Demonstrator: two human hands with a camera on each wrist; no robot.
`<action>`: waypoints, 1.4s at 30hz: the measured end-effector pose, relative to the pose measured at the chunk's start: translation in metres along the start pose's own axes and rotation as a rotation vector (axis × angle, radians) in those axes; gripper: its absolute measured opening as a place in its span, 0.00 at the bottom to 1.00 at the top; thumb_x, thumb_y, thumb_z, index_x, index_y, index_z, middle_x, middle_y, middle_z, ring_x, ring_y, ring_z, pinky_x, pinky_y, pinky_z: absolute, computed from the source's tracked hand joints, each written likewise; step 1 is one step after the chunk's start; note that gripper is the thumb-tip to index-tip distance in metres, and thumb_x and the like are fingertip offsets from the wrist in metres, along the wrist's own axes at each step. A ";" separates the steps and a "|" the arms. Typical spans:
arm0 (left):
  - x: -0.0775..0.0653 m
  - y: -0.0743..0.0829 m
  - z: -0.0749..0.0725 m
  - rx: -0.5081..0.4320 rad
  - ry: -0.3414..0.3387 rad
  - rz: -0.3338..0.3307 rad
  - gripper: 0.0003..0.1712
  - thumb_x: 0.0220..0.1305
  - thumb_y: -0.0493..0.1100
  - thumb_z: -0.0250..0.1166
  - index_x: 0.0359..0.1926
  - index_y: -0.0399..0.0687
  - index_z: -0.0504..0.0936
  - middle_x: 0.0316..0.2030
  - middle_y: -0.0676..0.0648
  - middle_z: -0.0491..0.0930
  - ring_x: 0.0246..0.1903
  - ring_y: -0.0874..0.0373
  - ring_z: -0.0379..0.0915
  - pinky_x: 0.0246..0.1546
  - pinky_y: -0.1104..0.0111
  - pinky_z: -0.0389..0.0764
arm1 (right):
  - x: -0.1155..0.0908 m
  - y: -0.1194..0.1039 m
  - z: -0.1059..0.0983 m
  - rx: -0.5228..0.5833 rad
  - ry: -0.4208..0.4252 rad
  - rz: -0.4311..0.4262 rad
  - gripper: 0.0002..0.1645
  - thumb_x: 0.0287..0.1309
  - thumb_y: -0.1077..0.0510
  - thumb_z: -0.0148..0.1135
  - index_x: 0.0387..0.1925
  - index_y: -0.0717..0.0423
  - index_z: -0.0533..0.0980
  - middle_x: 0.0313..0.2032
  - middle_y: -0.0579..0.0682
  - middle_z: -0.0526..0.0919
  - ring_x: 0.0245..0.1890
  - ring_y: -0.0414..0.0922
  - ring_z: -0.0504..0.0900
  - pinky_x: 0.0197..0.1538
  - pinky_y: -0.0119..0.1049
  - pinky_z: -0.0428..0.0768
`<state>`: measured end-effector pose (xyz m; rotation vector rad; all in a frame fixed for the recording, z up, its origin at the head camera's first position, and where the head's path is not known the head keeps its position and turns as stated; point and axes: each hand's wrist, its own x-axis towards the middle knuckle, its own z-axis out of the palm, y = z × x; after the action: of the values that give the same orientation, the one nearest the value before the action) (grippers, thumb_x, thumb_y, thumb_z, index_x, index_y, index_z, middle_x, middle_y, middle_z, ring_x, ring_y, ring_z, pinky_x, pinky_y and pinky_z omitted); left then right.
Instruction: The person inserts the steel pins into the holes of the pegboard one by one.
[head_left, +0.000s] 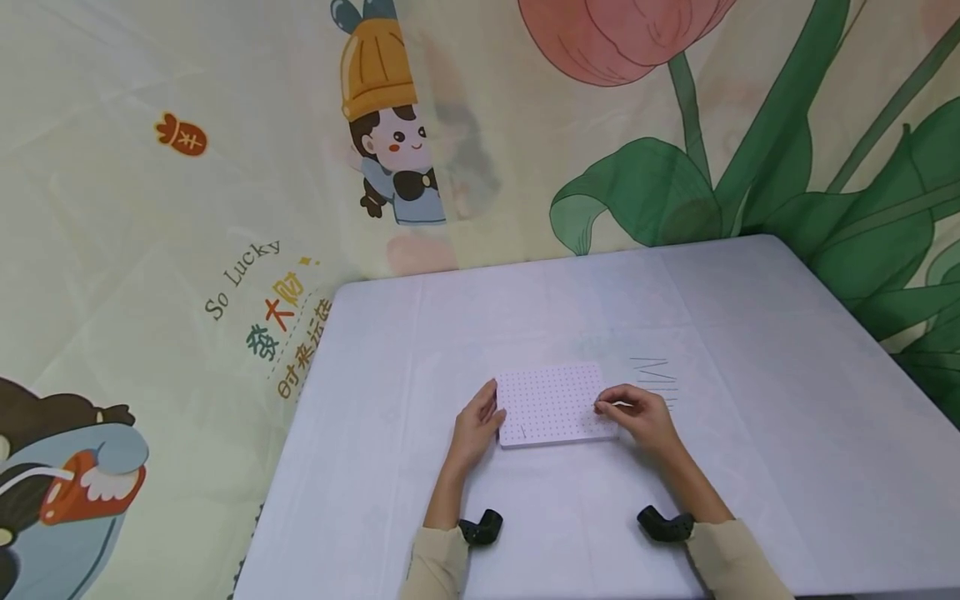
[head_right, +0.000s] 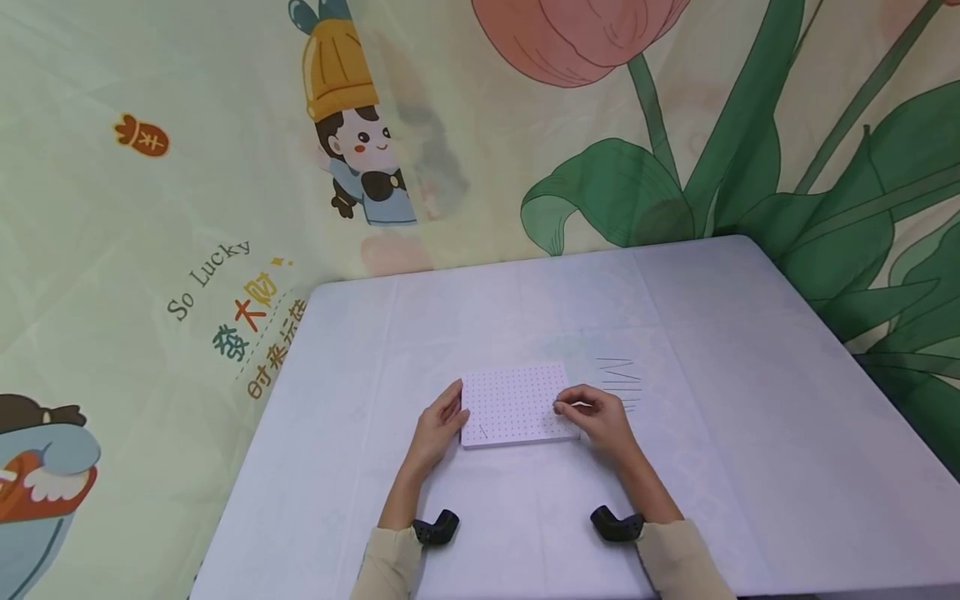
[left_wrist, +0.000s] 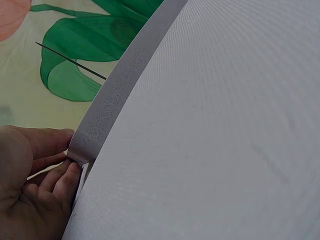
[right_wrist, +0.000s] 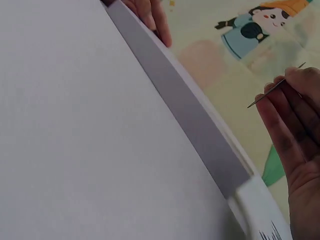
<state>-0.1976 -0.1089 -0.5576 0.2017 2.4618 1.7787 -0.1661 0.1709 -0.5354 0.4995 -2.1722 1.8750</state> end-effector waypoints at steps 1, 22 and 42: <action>0.000 0.000 0.000 0.001 0.002 -0.001 0.32 0.60 0.35 0.57 0.65 0.45 0.59 0.66 0.49 0.56 0.63 0.61 0.54 0.61 0.76 0.61 | 0.003 -0.002 0.008 0.021 -0.009 -0.001 0.05 0.49 0.72 0.59 0.31 0.66 0.76 0.30 0.59 0.80 0.32 0.41 0.80 0.36 0.27 0.83; -0.001 0.003 -0.002 -0.039 -0.025 0.053 0.32 0.60 0.34 0.57 0.64 0.38 0.58 0.65 0.43 0.56 0.63 0.54 0.55 0.60 0.73 0.63 | 0.022 -0.019 0.090 0.070 -0.200 -0.114 0.05 0.48 0.72 0.60 0.31 0.69 0.76 0.30 0.62 0.81 0.33 0.53 0.81 0.37 0.36 0.84; -0.001 0.002 -0.003 -0.028 -0.018 0.070 0.32 0.60 0.34 0.57 0.64 0.38 0.58 0.65 0.41 0.55 0.63 0.52 0.54 0.60 0.72 0.63 | 0.023 -0.024 0.091 -0.050 -0.285 -0.077 0.09 0.47 0.73 0.60 0.34 0.69 0.76 0.33 0.60 0.82 0.34 0.53 0.82 0.38 0.35 0.84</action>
<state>-0.1975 -0.1110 -0.5543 0.3034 2.4453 1.8290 -0.1733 0.0760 -0.5188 0.8746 -2.3279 1.7972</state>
